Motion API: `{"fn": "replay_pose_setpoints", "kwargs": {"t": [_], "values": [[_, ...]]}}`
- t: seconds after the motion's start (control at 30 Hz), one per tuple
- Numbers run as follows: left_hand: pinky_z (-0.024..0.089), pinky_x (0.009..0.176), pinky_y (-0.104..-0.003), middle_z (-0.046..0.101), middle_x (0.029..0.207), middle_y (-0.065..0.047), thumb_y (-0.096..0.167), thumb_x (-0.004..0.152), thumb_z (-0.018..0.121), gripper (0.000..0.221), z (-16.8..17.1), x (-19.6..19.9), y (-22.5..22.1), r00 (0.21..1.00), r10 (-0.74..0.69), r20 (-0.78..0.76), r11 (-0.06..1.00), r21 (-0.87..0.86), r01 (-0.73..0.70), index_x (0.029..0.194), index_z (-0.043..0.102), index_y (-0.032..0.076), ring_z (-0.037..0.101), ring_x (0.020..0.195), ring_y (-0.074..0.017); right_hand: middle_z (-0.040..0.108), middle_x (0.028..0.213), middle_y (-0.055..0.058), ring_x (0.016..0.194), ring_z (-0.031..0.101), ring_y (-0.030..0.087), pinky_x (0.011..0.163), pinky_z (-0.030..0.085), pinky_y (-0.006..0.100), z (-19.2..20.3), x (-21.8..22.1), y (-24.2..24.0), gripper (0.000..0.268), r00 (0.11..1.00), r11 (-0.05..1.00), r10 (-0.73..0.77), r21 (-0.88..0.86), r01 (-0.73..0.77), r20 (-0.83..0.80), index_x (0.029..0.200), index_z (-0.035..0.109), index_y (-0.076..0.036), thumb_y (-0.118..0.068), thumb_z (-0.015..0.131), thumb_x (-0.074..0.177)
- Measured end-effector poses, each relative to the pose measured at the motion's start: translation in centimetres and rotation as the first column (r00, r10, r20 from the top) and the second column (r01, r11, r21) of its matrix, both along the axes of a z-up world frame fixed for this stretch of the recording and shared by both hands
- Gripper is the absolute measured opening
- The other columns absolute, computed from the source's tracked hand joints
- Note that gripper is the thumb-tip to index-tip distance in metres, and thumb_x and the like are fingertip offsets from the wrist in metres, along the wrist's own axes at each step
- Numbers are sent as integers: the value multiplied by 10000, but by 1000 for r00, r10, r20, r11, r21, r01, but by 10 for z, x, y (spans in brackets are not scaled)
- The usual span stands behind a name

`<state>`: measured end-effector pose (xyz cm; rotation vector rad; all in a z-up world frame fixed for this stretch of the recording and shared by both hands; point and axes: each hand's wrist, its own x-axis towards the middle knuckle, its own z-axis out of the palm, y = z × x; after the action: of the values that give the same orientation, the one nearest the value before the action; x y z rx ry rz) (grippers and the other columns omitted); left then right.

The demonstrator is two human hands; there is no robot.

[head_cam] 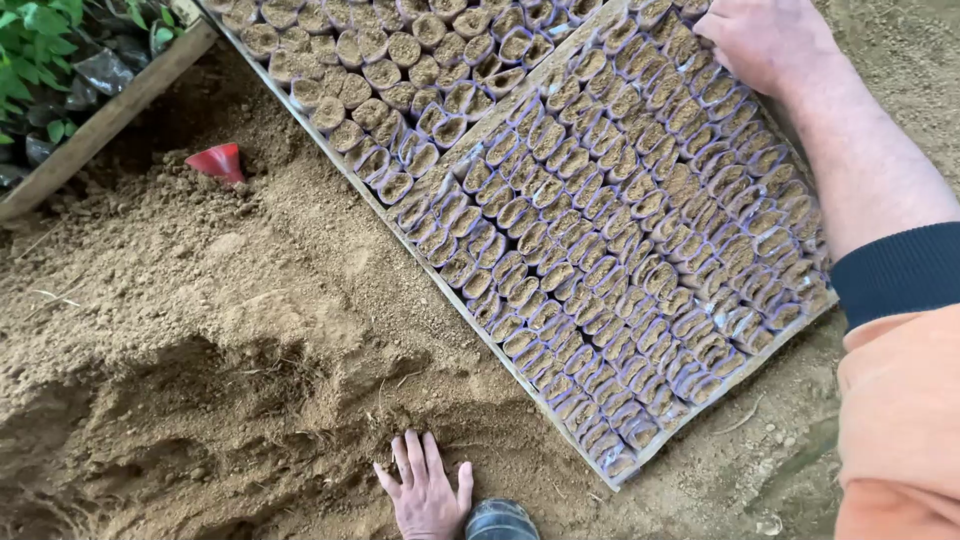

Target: Filling small plastic bags with soil and planting seeds into them

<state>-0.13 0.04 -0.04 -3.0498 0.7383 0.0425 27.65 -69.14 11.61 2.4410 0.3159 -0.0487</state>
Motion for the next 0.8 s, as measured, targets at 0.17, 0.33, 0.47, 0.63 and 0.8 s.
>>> {"fn": "replay_pose_setpoints", "kwargs": {"t": [0.17, 0.33, 0.47, 0.63, 0.8], "values": [[270, 1173, -719, 426, 1571, -191, 662, 862, 468, 840, -4, 0, 0, 999, -1, 34, 999, -47, 2, 1455, 493, 68, 382, 1477, -385, 632, 980, -195, 1047, 664, -4, 772, 581, 155, -15, 3, -11, 129, 985, 980, 151, -142, -139, 77, 945, 626, -350, -238, 679, 908], [244, 1181, -713, 403, 1582, -177, 679, 874, 417, 843, -6, -1, 2, 1000, 4, -18, 1000, -6, -4, 1448, 496, 67, 355, 1488, -377, 692, 1012, -190, 981, 704, 10, 806, 630, 172, -13, 0, -10, 261, 994, 995, 92, -52, -89, 56, 1125, 709, -345, -155, 665, 952], [246, 1179, -716, 403, 1580, -188, 670, 880, 440, 844, -4, -1, 2, 1000, -6, -26, 1000, -27, 5, 1459, 476, 58, 362, 1486, -390, 694, 1109, -223, 1132, 703, -7, 947, 611, 154, -20, 0, -20, 366, 997, 980, 74, -188, -71, 6, 1202, 677, -390, -206, 720, 888], [251, 1175, -711, 413, 1565, -189, 676, 882, 420, 836, -2, 1, 2, 999, -9, -38, 1000, 1, 9, 1441, 495, 59, 381, 1464, -388, 641, 935, -195, 1097, 683, 34, 869, 554, 213, -22, 12, -21, 188, 988, 960, 152, -238, -146, 4, 924, 626, -331, -194, 729, 847], [253, 1175, -712, 407, 1568, -188, 683, 884, 403, 844, -4, 1, 2, 999, -8, -43, 1000, 11, 9, 1443, 496, 58, 382, 1460, -385, 672, 836, -150, 824, 685, 7, 743, 652, 127, -26, -2, -21, 201, 996, 999, 30, -28, -27, 90, 1140, 724, -306, -152, 715, 1010]]}}
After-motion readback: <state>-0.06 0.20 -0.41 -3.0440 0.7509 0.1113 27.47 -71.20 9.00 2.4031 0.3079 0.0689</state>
